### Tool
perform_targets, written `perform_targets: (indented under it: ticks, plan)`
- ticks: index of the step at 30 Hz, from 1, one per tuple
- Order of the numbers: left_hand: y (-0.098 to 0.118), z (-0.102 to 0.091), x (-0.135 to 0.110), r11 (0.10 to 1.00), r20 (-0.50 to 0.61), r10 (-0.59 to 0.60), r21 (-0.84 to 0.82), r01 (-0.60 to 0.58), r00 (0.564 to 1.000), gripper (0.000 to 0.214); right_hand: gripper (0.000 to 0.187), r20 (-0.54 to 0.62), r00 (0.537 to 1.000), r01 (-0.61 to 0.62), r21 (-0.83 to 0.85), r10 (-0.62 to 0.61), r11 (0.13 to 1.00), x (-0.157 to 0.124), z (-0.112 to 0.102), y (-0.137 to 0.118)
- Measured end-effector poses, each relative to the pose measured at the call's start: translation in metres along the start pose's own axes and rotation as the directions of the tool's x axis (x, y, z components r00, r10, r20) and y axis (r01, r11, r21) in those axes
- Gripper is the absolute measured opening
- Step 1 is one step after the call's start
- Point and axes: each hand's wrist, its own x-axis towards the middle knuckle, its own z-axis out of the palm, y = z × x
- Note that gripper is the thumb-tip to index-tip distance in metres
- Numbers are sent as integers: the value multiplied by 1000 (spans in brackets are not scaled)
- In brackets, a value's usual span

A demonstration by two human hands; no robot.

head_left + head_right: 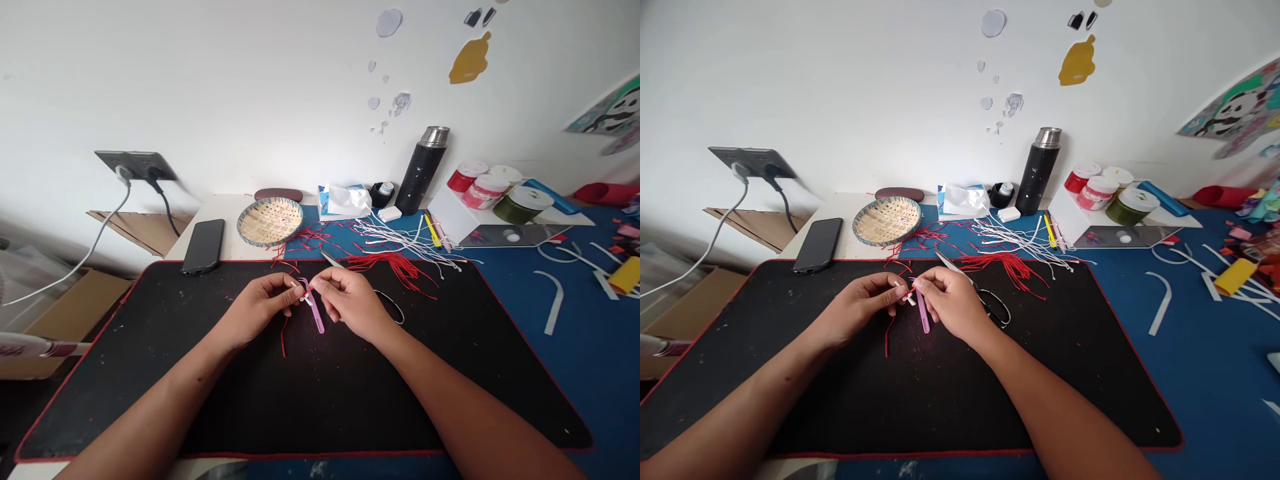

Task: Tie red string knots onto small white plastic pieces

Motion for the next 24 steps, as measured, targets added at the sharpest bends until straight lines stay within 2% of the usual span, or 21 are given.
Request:
perform_targets:
  ticks: [5, 7, 13, 17, 21, 24]
  plan:
    - [2, -2, 0, 1000, -81, -8, -30, 6, 997, 37, 33, -163, 985, 62, 7, -60, 998, 2, -6, -1]
    - [1, -2, 1, 1000, -100, -5, -27, 2, 995, 39, 31, -150, 986, 73, -46, -80, 996, 1, -5, -2]
    - [1, -4, 2, 1000, -144, 20, 14, -18, 989, 41, 22, -5, 993, 111, -243, -116, 964, -5, 5, 3]
    - [0, -8, 2, 996, -192, 45, 87, -29, 980, 40, 21, -73, 987, 123, -250, -145, 960, -5, 4, 4]
    - [-3, -10, 3, 991, -219, 43, 137, -13, 975, 39, 21, -177, 954, 192, -259, -242, 947, -6, 1, -2]
    - [-3, -9, 3, 992, -212, 39, 129, -11, 977, 40, 20, -151, 950, 219, -297, -272, 930, -8, 3, -4]
